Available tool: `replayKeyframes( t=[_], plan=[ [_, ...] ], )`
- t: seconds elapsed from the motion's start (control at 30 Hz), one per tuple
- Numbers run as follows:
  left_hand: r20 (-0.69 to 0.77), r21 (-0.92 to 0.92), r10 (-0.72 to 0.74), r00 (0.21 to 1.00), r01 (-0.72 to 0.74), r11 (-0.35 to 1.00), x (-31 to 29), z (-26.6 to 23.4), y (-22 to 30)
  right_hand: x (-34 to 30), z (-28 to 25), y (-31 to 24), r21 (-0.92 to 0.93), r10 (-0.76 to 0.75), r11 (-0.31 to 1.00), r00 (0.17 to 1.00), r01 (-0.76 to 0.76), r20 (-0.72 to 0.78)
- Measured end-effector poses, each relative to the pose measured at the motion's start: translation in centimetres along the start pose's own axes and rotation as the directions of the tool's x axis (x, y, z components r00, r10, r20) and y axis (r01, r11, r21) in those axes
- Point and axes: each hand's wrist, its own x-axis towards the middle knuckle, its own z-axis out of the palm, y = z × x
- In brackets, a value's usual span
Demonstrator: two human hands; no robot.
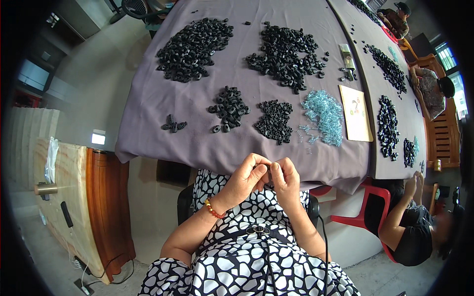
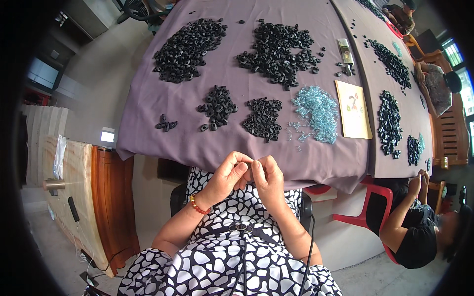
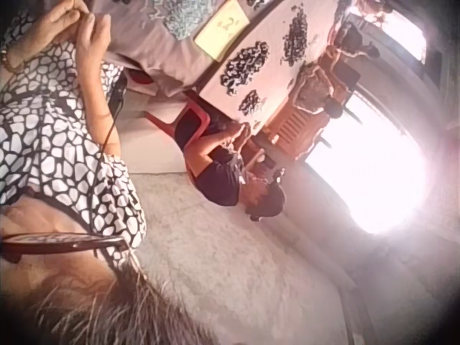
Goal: The person sorts small black plastic objects by hand on a grey cloth table, picking up individual items from a larger pile and placing them into smaller groupings.
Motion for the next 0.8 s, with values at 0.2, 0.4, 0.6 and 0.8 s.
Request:
replayKeyframes(
  t=[0.2,0.4,0.6,0.8],
  plan=[
    [0.030,-0.029,0.042,0.999,-0.041,0.999,-0.1,0.1,0.3,-0.2,-0.2,-0.4,0.245,0.118,0.960,0.989,-0.136,0.087],
    [0.018,-0.055,-0.033,0.999,0.034,0.998,-0.4,0.0,0.6,0.1,-1.5,0.0,0.092,0.134,0.985,0.979,-0.149,0.156],
    [0.066,0.004,-0.012,0.998,0.012,1.000,-0.6,-0.6,0.2,0.0,-2.1,-1.2,0.150,0.165,0.966,0.950,-0.209,0.266],
    [0.093,-0.116,-0.002,0.996,0.013,0.993,-0.7,-0.6,0.7,-0.7,-1.1,-1.4,0.033,-0.026,0.999,0.986,0.020,0.166]
  ],
)
